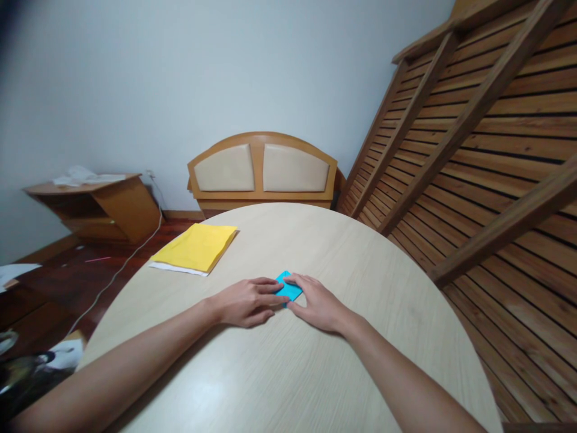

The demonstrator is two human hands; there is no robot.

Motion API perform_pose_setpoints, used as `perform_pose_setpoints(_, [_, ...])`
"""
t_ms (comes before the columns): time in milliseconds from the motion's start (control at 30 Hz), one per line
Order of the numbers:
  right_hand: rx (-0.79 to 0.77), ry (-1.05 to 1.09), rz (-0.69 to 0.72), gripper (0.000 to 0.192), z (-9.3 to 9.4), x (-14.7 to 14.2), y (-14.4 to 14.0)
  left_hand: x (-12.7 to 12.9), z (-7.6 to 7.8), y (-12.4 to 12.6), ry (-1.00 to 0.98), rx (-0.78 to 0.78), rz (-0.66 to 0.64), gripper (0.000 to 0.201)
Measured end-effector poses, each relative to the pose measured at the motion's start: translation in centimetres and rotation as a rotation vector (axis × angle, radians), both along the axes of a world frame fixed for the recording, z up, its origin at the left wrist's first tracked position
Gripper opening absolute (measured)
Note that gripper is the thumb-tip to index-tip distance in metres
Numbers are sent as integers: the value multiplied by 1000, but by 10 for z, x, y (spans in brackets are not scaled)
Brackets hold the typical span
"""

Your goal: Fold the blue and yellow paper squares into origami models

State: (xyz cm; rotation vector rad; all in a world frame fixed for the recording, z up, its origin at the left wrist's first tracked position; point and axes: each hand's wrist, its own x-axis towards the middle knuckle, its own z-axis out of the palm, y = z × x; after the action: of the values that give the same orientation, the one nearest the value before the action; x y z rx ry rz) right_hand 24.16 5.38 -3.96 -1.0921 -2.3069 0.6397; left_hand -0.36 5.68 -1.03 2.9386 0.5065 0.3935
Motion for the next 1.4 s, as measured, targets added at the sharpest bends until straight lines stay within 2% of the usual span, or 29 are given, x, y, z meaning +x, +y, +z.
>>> perform_pose_setpoints(500, [69, -28, 25, 53, -3, -3, 2, 1, 0, -1, 21, 6, 44, 37])
perform_pose_setpoints(800, [23, 31, 39, 59, -6, 9, 12, 5, -2, -3, 22, 17, 71, 28])
perform_pose_setpoints(967, [70, -22, 15, 55, -10, 16, 20, 7, 1, -4, 53, 47, 87, 26])
perform_pose_setpoints(1233, [113, -131, -106, 51, -16, 25, 31, 6, 0, -4, 87, 57, 102, 25])
perform_pose_setpoints(1400, [229, -96, -153, 35, -11, 24, 32, 5, -2, -4, 62, 61, 91, 24])
